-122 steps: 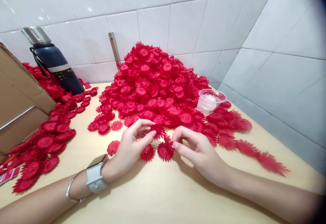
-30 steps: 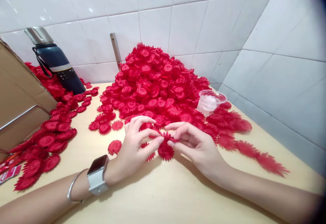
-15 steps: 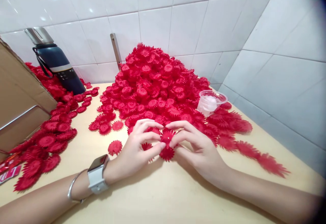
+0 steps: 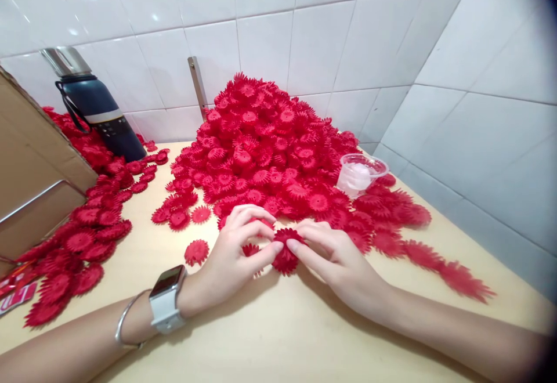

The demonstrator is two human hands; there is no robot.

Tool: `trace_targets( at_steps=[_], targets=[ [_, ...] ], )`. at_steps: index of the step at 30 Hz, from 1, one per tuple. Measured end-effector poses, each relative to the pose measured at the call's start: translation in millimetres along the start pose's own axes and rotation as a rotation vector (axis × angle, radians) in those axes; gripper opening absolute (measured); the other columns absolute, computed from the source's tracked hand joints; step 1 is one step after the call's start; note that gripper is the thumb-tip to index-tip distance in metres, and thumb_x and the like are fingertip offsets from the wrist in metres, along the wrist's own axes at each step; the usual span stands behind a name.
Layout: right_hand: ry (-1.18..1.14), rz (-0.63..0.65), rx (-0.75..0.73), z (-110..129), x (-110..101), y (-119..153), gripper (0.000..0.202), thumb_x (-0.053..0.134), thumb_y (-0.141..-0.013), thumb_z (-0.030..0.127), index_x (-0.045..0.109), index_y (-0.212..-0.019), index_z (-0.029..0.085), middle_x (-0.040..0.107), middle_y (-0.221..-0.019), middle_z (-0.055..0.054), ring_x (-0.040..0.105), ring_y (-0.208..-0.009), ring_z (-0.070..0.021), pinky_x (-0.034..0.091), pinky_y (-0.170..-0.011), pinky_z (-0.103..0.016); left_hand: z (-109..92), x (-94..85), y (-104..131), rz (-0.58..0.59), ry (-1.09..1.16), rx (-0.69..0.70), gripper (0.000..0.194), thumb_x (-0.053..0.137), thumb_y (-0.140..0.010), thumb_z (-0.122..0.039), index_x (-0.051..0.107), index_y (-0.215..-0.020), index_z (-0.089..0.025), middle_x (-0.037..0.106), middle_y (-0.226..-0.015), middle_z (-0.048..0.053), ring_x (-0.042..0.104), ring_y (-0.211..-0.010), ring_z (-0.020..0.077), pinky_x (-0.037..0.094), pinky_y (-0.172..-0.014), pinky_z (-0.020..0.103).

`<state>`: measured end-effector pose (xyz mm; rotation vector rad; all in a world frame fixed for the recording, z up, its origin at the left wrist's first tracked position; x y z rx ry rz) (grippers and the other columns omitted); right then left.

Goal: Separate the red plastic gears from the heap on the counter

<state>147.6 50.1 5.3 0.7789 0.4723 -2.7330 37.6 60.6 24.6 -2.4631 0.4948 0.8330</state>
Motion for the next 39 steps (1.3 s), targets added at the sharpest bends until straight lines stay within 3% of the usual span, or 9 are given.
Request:
trace_targets(
  at_steps=[3, 9, 13, 17, 21, 24, 28, 39],
  targets=[
    [-0.004, -0.010, 0.008, -2.9, -1.2, 0.3, 0.031, 0.043, -0.087, 0.026, 0.038, -0.057, 0.019, 0.044, -0.061, 0.002, 0.044, -0.062, -0.0144, 0.034, -0.060, -0.028, 5.1, -3.3, 0.4, -0.053, 0.038, -0.036, 0.003, 0.056, -0.080, -0.021, 0.059, -0.081, -0.019, 0.054, -0.100, 0.005, 0.048, -0.099, 0.0185, 0.038, -0.090, 0.033],
    [-0.018, 0.042, -0.019, 0.9, 2.8, 2.3, 0.026, 0.044, -0.087, 0.025, 0.048, -0.061, 0.019, 0.052, -0.067, 0.000, 0.048, -0.068, -0.0149, 0.037, -0.065, -0.028, 3.2, -0.8, 1.4, -0.006, 0.071, -0.022, 0.014, 0.052, -0.083, -0.020, 0.065, -0.088, -0.021, 0.055, -0.102, 0.004, 0.048, -0.101, 0.0174, 0.036, -0.092, 0.031],
    [-0.223, -0.066, 0.176, -15.3, -1.5, 2.8, 0.010, 0.052, -0.081, 0.028, 0.050, -0.075, 0.019, 0.055, -0.068, 0.001, 0.050, -0.063, -0.0136, 0.039, -0.057, -0.025, 1.5, -2.7, 1.2, -0.025, 0.067, -0.008, 0.013, 0.052, -0.082, -0.017, 0.065, -0.081, -0.019, 0.055, -0.098, 0.004, 0.050, -0.097, 0.0165, 0.037, -0.090, 0.030],
    [-0.318, -0.104, 0.293, -23.8, -2.5, 3.0, 0.034, 0.050, -0.082, 0.036, 0.039, -0.054, 0.019, 0.041, -0.050, 0.005, 0.040, -0.048, -0.0095, 0.032, -0.047, -0.022, 3.8, -1.0, 0.1, -0.021, 0.085, -0.025, 0.011, 0.055, -0.081, -0.017, 0.065, -0.083, -0.019, 0.056, -0.098, 0.004, 0.052, -0.095, 0.0163, 0.038, -0.088, 0.030],
    [-0.399, -0.049, 0.243, -16.4, -1.6, 1.6, 0.038, 0.047, -0.084, 0.036, 0.047, -0.052, 0.017, 0.049, -0.052, 0.002, 0.048, -0.053, -0.0110, 0.039, -0.052, -0.023, 4.5, 0.0, -0.4, -0.021, 0.095, -0.023, 0.011, 0.054, -0.081, -0.017, 0.066, -0.079, -0.018, 0.059, -0.094, 0.004, 0.053, -0.093, 0.0164, 0.039, -0.088, 0.031],
    [-0.519, 0.003, 0.199, -12.7, 1.7, 1.5, 0.025, 0.054, -0.080, 0.033, 0.056, -0.062, 0.017, 0.059, -0.060, 0.000, 0.056, -0.060, -0.0128, 0.045, -0.060, -0.024, 5.4, -0.9, -0.1, -0.030, 0.100, -0.031, 0.012, 0.054, -0.081, -0.018, 0.066, -0.078, -0.018, 0.059, -0.095, 0.004, 0.053, -0.093, 0.0165, 0.040, -0.087, 0.030],
    [-0.632, 0.087, 0.175, -12.6, 10.5, 1.4, 0.013, 0.063, -0.075, 0.030, 0.058, -0.073, 0.017, 0.062, -0.067, 0.000, 0.059, -0.064, -0.0137, 0.048, -0.062, -0.026, 4.4, -2.3, 0.3, -0.036, 0.106, -0.026, 0.012, 0.055, -0.081, -0.017, 0.066, -0.076, -0.018, 0.059, -0.094, 0.004, 0.054, -0.092, 0.0167, 0.040, -0.086, 0.030],
    [-0.577, 0.046, 0.153, -13.5, 9.0, 0.6, 0.010, 0.058, -0.079, 0.025, 0.058, -0.073, 0.017, 0.061, -0.068, 0.000, 0.058, -0.066, -0.0132, 0.047, -0.065, -0.026, 6.3, 1.6, 1.7, 0.004, 0.127, -0.053, 0.013, 0.053, -0.082, -0.020, 0.066, -0.078, -0.018, 0.059, -0.097, 0.004, 0.054, -0.093, 0.0165, 0.041, -0.086, 0.029]
  ],
)
Point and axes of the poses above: each hand's wrist, its own y-axis away from the middle knuckle, its own x-axis out of the palm, z = x × y, the point moved 8 cm from there along -y, towards the middle knuckle
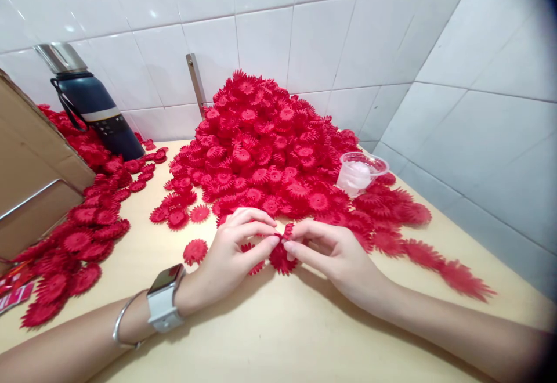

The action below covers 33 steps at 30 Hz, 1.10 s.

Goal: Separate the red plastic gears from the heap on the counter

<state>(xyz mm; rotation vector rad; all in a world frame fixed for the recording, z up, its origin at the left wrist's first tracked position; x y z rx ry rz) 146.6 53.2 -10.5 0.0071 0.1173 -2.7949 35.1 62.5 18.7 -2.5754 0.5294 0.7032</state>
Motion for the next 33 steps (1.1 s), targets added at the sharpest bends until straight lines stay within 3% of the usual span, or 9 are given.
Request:
trace_targets(
  at_steps=[17, 22, 28, 33],
  targets=[
    [0.027, 0.025, -0.025, 3.5, 0.3, 0.6, 0.012, 0.053, -0.080, 0.021, 0.055, -0.069, 0.017, 0.058, -0.068, 0.000, 0.056, -0.066, -0.0133, 0.045, -0.063, -0.026, -4.9, 6.5, 0.2, 0.096, -0.009, 0.035, 0.008, 0.057, -0.079, -0.019, 0.065, -0.078, -0.019, 0.055, -0.098, 0.004, 0.053, -0.095, 0.0172, 0.039, -0.088, 0.031],
    [0.188, 0.039, -0.018, 3.5, 1.7, 1.9, 0.012, 0.053, -0.078, 0.017, 0.057, -0.067, 0.017, 0.058, -0.066, 0.000, 0.053, -0.064, -0.0127, 0.042, -0.059, -0.024, -3.1, 5.9, 1.6, 0.090, -0.003, -0.029, 0.008, 0.057, -0.078, -0.019, 0.062, -0.072, -0.018, 0.051, -0.106, 0.004, 0.052, -0.096, 0.0172, 0.040, -0.087, 0.029],
    [0.100, -0.051, 0.014, 1.9, -6.0, 2.9, 0.013, 0.051, -0.072, 0.012, 0.051, -0.061, 0.018, 0.053, -0.057, 0.004, 0.049, -0.055, -0.0102, 0.038, -0.052, -0.021, 4.8, -4.9, 0.3, -0.065, 0.044, -0.092, 0.015, 0.051, -0.080, -0.013, 0.054, -0.066, -0.018, 0.047, -0.105, 0.003, 0.048, -0.102, 0.0172, 0.039, -0.085, 0.028],
    [0.087, -0.226, 0.056, 0.8, -20.3, 3.2, 0.013, 0.052, -0.068, 0.017, 0.046, -0.057, 0.018, 0.048, -0.053, 0.004, 0.045, -0.051, -0.0107, 0.035, -0.047, -0.022, 19.4, -28.1, -1.0, -0.332, 0.086, -0.131, 0.019, 0.047, -0.082, -0.015, 0.044, -0.063, -0.018, 0.048, -0.095, 0.002, 0.049, -0.094, 0.0164, 0.038, -0.085, 0.029]
  ],
)
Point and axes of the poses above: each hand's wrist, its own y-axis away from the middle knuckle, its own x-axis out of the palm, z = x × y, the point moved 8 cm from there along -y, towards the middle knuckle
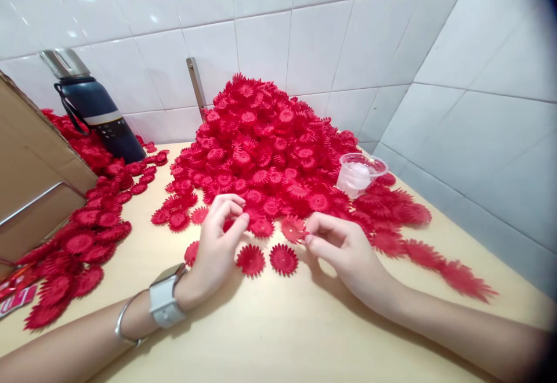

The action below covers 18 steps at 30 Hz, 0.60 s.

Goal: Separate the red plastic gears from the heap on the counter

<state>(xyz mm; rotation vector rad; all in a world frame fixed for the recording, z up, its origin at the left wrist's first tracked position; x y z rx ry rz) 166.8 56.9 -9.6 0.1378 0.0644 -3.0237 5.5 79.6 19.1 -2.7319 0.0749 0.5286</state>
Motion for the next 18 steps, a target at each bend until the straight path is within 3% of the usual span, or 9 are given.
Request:
trace_targets(
  at_steps=[3, 7, 11, 18],
  targets=[
    [0.016, -0.059, 0.003, 0.5, -4.5, -1.1, 0.014, 0.054, -0.071, 0.023, 0.049, -0.060, 0.018, 0.050, -0.055, 0.002, 0.046, -0.053, -0.0116, 0.037, -0.050, -0.023, 7.7, -3.1, -3.6, -0.036, 0.032, -0.048, 0.020, 0.048, -0.082, -0.017, 0.043, -0.062, -0.018, 0.049, -0.092, 0.002, 0.049, -0.090, 0.0160, 0.039, -0.081, 0.028],
    [-0.012, -0.208, -0.043, 0.9, -16.9, -2.5, 0.018, 0.053, -0.078, 0.033, 0.049, -0.068, 0.019, 0.050, -0.059, 0.002, 0.048, -0.056, -0.0125, 0.039, -0.054, -0.025, 2.9, 3.3, -1.8, 0.033, -0.006, -0.007, 0.015, 0.052, -0.082, -0.024, 0.053, -0.068, -0.018, 0.048, -0.098, 0.003, 0.049, -0.096, 0.0161, 0.038, -0.087, 0.027],
    [-0.032, -0.363, -0.088, 0.8, -29.7, -1.9, 0.019, 0.057, -0.076, 0.034, 0.045, -0.071, 0.020, 0.047, -0.062, 0.003, 0.044, -0.056, -0.0115, 0.036, -0.053, -0.024, -3.3, 8.4, 1.7, 0.098, -0.064, 0.020, 0.016, 0.053, -0.082, -0.025, 0.059, -0.069, -0.017, 0.049, -0.101, 0.003, 0.051, -0.097, 0.0164, 0.037, -0.090, 0.029],
    [0.007, -0.344, -0.172, 10.2, -25.9, 2.7, 0.019, 0.059, -0.074, 0.029, 0.044, -0.067, 0.021, 0.046, -0.063, 0.003, 0.043, -0.052, -0.0103, 0.036, -0.047, -0.023, -4.4, 13.0, 2.9, 0.145, -0.038, 0.033, 0.017, 0.052, -0.082, -0.022, 0.062, -0.070, -0.016, 0.051, -0.102, 0.005, 0.052, -0.097, 0.0175, 0.041, -0.087, 0.030]
  ],
)
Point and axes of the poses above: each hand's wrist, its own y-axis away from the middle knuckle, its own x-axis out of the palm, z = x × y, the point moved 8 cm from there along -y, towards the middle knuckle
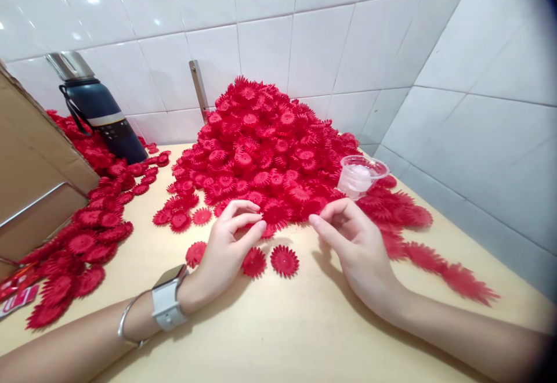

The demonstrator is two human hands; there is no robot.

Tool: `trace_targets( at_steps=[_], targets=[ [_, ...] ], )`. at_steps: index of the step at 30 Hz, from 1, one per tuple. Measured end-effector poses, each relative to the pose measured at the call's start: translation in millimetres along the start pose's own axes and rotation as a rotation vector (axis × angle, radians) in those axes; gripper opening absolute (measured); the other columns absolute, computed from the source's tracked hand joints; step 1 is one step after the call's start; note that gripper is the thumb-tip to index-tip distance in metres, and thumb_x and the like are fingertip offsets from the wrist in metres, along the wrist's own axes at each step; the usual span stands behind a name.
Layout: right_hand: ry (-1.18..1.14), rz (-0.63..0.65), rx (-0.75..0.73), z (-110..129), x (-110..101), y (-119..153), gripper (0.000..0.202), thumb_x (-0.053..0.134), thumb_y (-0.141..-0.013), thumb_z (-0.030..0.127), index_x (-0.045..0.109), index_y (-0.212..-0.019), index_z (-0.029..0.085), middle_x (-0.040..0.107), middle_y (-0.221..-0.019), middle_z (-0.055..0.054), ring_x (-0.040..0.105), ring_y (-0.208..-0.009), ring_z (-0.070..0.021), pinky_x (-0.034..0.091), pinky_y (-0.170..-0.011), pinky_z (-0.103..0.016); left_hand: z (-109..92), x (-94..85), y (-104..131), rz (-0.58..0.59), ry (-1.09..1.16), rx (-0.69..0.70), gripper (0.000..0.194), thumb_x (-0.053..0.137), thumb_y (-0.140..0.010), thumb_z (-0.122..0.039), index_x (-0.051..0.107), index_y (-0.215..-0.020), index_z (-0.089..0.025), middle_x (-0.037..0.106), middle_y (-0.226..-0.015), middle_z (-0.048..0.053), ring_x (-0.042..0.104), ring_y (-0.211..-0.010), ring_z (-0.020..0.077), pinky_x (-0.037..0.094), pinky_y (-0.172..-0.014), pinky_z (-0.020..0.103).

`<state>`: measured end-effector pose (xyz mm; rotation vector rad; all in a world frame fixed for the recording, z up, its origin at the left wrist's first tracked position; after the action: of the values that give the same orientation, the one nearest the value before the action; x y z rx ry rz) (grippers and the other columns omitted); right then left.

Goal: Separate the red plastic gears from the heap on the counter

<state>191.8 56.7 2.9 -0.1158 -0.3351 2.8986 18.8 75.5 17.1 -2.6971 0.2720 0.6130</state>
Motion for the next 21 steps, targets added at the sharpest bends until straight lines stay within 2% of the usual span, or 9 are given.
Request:
trace_targets(
  at_steps=[2, 5, 7, 13, 21],
  targets=[
    [0.034, 0.123, -0.040, 4.4, 9.3, 4.5, 0.016, 0.057, -0.076, 0.028, 0.047, -0.067, 0.021, 0.048, -0.060, 0.003, 0.046, -0.053, -0.0110, 0.038, -0.048, -0.023, -1.5, 2.7, 0.9, 0.028, 0.006, 0.014, 0.015, 0.052, -0.082, -0.022, 0.063, -0.073, -0.017, 0.052, -0.101, 0.005, 0.053, -0.095, 0.0173, 0.043, -0.084, 0.029],
    [0.101, 0.442, -0.079, 7.6, 33.2, 16.6, 0.010, 0.055, -0.079, 0.027, 0.055, -0.072, 0.020, 0.054, -0.056, 0.002, 0.048, -0.047, -0.0104, 0.038, -0.045, -0.022, -4.9, 7.7, 2.8, 0.090, -0.014, 0.031, 0.014, 0.053, -0.082, -0.023, 0.064, -0.076, -0.017, 0.052, -0.101, 0.005, 0.053, -0.093, 0.0169, 0.046, -0.078, 0.028],
    [0.136, 0.538, -0.091, 8.3, 39.9, 21.2, 0.009, 0.055, -0.079, 0.027, 0.058, -0.076, 0.019, 0.057, -0.056, 0.002, 0.048, -0.045, -0.0093, 0.037, -0.043, -0.021, -8.0, 10.5, 4.2, 0.127, -0.049, 0.051, 0.013, 0.053, -0.082, -0.023, 0.065, -0.077, -0.018, 0.052, -0.103, 0.005, 0.053, -0.095, 0.0174, 0.045, -0.080, 0.028],
    [0.120, 0.456, 0.003, 2.0, 34.3, 14.4, 0.013, 0.058, -0.077, 0.030, 0.057, -0.073, 0.019, 0.061, -0.061, 0.001, 0.054, -0.052, -0.0112, 0.040, -0.045, -0.022, -15.2, 21.0, 9.3, 0.265, -0.071, 0.124, 0.014, 0.055, -0.081, -0.023, 0.068, -0.085, -0.022, 0.055, -0.102, 0.005, 0.054, -0.093, 0.0182, 0.044, -0.085, 0.032],
    [0.082, 0.459, 0.029, 1.3, 35.7, 14.7, 0.009, 0.053, -0.079, 0.023, 0.055, -0.072, 0.018, 0.059, -0.060, 0.002, 0.054, -0.052, -0.0111, 0.040, -0.046, -0.021, -15.2, 21.2, 8.3, 0.269, -0.067, 0.133, 0.016, 0.052, -0.083, -0.020, 0.068, -0.087, -0.022, 0.054, -0.101, 0.005, 0.054, -0.094, 0.0173, 0.043, -0.087, 0.031]
  ],
)
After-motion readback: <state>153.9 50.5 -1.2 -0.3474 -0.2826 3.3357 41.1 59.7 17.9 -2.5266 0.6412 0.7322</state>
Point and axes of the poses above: each hand's wrist, its own y-axis away from the middle knuckle, its own x-axis out of the palm, z = x × y, the point moved 8 cm from there along -y, towards the middle knuckle
